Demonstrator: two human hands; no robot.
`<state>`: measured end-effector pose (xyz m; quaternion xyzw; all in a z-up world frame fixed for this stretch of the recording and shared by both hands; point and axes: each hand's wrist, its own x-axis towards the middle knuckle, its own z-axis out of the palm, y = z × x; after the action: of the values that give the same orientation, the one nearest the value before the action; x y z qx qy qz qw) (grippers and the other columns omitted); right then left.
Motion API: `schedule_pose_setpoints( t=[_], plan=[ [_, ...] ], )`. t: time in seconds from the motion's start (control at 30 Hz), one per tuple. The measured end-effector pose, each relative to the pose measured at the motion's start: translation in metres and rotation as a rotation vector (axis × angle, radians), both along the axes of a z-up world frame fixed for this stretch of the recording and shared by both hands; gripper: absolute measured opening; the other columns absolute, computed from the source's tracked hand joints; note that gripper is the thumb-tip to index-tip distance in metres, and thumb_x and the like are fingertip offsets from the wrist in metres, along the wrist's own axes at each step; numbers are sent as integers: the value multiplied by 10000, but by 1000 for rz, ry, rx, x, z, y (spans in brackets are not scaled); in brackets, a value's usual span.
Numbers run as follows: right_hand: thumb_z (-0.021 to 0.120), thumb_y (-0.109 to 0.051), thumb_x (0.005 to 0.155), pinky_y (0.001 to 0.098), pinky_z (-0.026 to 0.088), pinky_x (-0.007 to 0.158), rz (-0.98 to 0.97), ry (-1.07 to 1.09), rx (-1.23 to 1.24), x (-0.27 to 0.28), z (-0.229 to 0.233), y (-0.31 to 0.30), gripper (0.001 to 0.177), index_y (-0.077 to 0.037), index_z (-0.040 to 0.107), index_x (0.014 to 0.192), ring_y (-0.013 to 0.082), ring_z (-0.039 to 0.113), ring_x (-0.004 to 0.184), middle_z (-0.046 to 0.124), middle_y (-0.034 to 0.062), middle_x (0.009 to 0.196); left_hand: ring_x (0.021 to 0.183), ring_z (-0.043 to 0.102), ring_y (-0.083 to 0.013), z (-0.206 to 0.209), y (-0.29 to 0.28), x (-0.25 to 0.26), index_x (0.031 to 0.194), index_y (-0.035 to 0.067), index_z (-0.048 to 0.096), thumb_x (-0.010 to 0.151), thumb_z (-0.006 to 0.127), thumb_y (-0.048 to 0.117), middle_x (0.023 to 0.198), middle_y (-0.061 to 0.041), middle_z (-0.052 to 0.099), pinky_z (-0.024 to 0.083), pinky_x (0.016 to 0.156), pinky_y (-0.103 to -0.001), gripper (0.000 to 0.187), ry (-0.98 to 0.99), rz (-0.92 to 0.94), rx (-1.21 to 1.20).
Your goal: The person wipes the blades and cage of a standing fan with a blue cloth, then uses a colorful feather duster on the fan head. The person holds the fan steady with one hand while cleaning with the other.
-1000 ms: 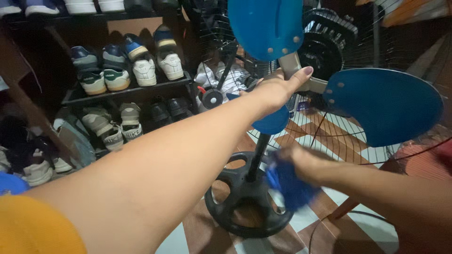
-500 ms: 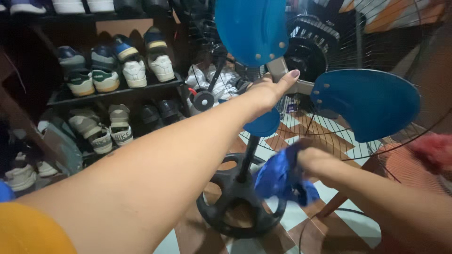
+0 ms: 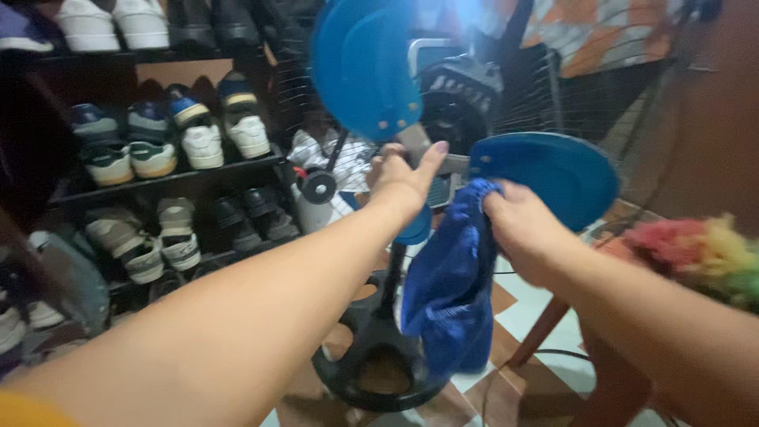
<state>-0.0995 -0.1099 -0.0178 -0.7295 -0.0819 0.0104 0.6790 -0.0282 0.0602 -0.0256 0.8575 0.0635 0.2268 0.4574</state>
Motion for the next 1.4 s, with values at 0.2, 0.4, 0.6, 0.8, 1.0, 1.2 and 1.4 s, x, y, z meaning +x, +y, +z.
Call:
schedule_pose_setpoints(
  t=[0.2, 0.4, 0.6, 0.8, 1.0, 1.2, 1.4],
  plan=[
    [464, -89, 1001, 288, 526, 626, -39, -639, -238, -14, 87, -20, 223, -59, 685, 1023, 110, 621, 705, 689, 27, 823, 1422, 329, -398, 13, -23, -9, 1436, 62, 394, 757, 750, 571, 1501, -156, 427, 328, 1093, -583, 920, -8, 212, -25],
    [530, -81, 981, 298, 539, 665, -369, -1118, -534, -12, 146, -78, 211, -43, 697, 1104, 125, 663, 787, 712, 72, 917, 1412, 360, -413, 28, -38, -35, 1457, -11, 290, 768, 856, 464, 1487, -229, 346, 361, 1164, -476, 1010, 64, 271, -281],
    [596, -178, 976, 340, 561, 706, -492, -849, -393, 21, 165, -147, 222, -75, 698, 1143, 160, 689, 825, 711, 87, 963, 1397, 387, -395, 37, -54, -72, 1519, 81, 234, 713, 889, 517, 1480, -149, 335, 414, 1117, -523, 1127, 282, 249, -687],
    [642, -269, 939, 382, 565, 743, -113, -190, -418, 92, 158, -165, 297, -115, 701, 1187, 193, 687, 857, 707, 104, 1002, 1388, 420, -382, 44, -76, -69, 1557, 82, 208, 719, 880, 522, 1481, -180, 365, 471, 1084, -488, 1160, 255, 224, -730],
    [687, -289, 902, 396, 552, 836, 382, -308, -543, 185, 117, -144, 442, -125, 667, 1311, 221, 675, 978, 699, 132, 1133, 1270, 586, -340, 25, -67, -32, 1459, 81, 435, 858, 733, 536, 1424, -168, 482, 501, 1035, -461, 811, 101, 240, -888],
    [696, -154, 946, 334, 548, 966, 623, -289, -320, 230, 95, -96, 397, -22, 670, 1319, 183, 697, 1091, 729, 121, 1212, 1005, 684, -240, -10, -24, 16, 1231, 77, 632, 893, 669, 482, 1099, -77, 715, 525, 902, -397, 529, -199, 170, -787],
    [625, -150, 936, 343, 576, 766, 241, -187, -165, 188, 86, -32, 231, -64, 702, 1135, 163, 695, 801, 761, 58, 962, 966, 648, -263, 1, 28, 24, 1232, 50, 691, 978, 531, 546, 1096, -117, 690, 541, 845, -459, 580, -129, -231, -1137]
  ],
)
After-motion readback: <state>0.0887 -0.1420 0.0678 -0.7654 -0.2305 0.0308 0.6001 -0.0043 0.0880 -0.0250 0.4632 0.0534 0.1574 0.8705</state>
